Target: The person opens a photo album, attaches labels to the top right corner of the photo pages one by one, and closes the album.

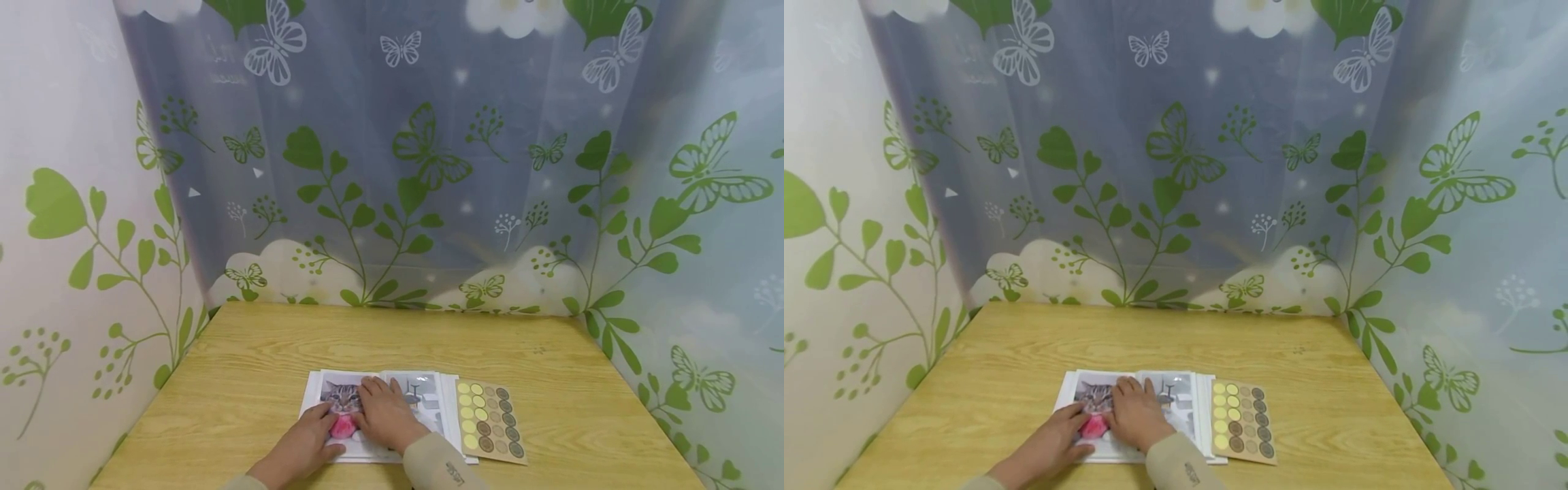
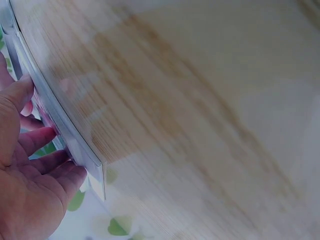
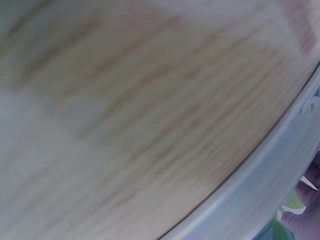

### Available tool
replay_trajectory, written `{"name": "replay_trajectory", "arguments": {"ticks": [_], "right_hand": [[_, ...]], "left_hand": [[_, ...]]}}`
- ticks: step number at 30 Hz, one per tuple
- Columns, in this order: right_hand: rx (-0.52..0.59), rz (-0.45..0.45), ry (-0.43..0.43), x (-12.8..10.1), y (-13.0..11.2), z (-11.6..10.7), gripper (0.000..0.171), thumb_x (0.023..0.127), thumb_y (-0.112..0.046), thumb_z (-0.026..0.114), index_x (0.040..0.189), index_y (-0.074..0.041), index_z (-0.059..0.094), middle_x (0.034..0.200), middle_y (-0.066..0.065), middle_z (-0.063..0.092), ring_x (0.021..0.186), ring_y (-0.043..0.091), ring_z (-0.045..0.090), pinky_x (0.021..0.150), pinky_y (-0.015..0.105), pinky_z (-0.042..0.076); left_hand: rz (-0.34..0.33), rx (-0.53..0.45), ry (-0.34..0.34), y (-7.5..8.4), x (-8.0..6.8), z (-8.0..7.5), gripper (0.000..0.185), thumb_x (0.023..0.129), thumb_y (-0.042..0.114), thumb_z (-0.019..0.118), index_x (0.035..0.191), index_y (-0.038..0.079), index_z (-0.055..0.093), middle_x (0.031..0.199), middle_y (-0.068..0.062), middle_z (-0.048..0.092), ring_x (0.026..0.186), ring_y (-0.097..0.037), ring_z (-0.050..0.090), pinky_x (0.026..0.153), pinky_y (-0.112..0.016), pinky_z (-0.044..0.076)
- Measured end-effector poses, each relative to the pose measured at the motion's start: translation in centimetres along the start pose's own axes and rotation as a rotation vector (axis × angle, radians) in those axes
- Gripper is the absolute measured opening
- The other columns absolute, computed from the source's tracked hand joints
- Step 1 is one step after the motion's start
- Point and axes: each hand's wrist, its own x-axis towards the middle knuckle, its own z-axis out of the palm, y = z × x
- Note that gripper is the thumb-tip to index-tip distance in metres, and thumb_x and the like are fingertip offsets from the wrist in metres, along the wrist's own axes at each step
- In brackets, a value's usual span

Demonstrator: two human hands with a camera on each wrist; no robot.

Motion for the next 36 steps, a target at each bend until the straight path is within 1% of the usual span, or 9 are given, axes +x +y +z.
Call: {"name": "replay_trajectory", "arguments": {"ticks": [7, 13, 23, 30, 36], "right_hand": [[-0.008, 0.011, -0.014, -0.10, 0.19, 0.25, 0.060, 0.099, -0.050, 0.050, 0.145, -0.011, 0.050, 0.151, 0.004, 0.045, 0.139, 0.026, 0.040, 0.115, 0.052, 0.029], [-0.002, 0.019, -0.025, -0.25, 0.24, -0.04, 0.059, 0.099, -0.048, 0.051, 0.145, -0.012, 0.050, 0.151, 0.004, 0.045, 0.139, 0.026, 0.040, 0.115, 0.052, 0.028], [-0.012, 0.013, -0.006, -0.45, 0.22, -0.35, 0.059, 0.098, -0.049, 0.052, 0.144, -0.011, 0.050, 0.151, 0.004, 0.046, 0.138, 0.026, 0.042, 0.114, 0.052, 0.030], [-0.011, 0.012, -0.002, -0.58, 0.37, -0.44, 0.060, 0.099, -0.048, 0.052, 0.145, -0.011, 0.049, 0.150, 0.003, 0.046, 0.137, 0.026, 0.042, 0.114, 0.052, 0.031], [-0.006, 0.023, -0.035, -0.52, 0.49, -0.35, 0.060, 0.100, -0.048, 0.050, 0.147, -0.011, 0.047, 0.152, 0.002, 0.044, 0.139, 0.026, 0.040, 0.115, 0.052, 0.029]], "left_hand": [[0.000, -0.006, -0.004, -0.06, 0.01, 0.02, 0.059, 0.086, 0.029, 0.076, 0.121, -0.015, 0.059, 0.132, -0.033, 0.051, 0.124, -0.046, 0.049, 0.102, -0.057, 0.042], [0.000, -0.007, -0.011, -0.10, -0.01, -0.02, 0.060, 0.086, 0.030, 0.075, 0.122, -0.015, 0.059, 0.133, -0.033, 0.051, 0.124, -0.046, 0.048, 0.101, -0.058, 0.042], [-0.013, -0.013, -0.018, -0.11, 0.01, 0.01, 0.060, 0.087, 0.030, 0.075, 0.123, -0.014, 0.059, 0.134, -0.032, 0.050, 0.126, -0.046, 0.047, 0.102, -0.057, 0.042], [0.002, -0.008, 0.000, -0.12, -0.01, 0.07, 0.059, 0.086, 0.031, 0.075, 0.122, -0.014, 0.060, 0.133, -0.033, 0.051, 0.124, -0.046, 0.049, 0.101, -0.057, 0.043], [-0.010, -0.014, -0.012, 0.05, -0.04, -0.10, 0.059, 0.087, 0.030, 0.075, 0.122, -0.014, 0.059, 0.132, -0.033, 0.051, 0.124, -0.046, 0.049, 0.101, -0.057, 0.043]]}}
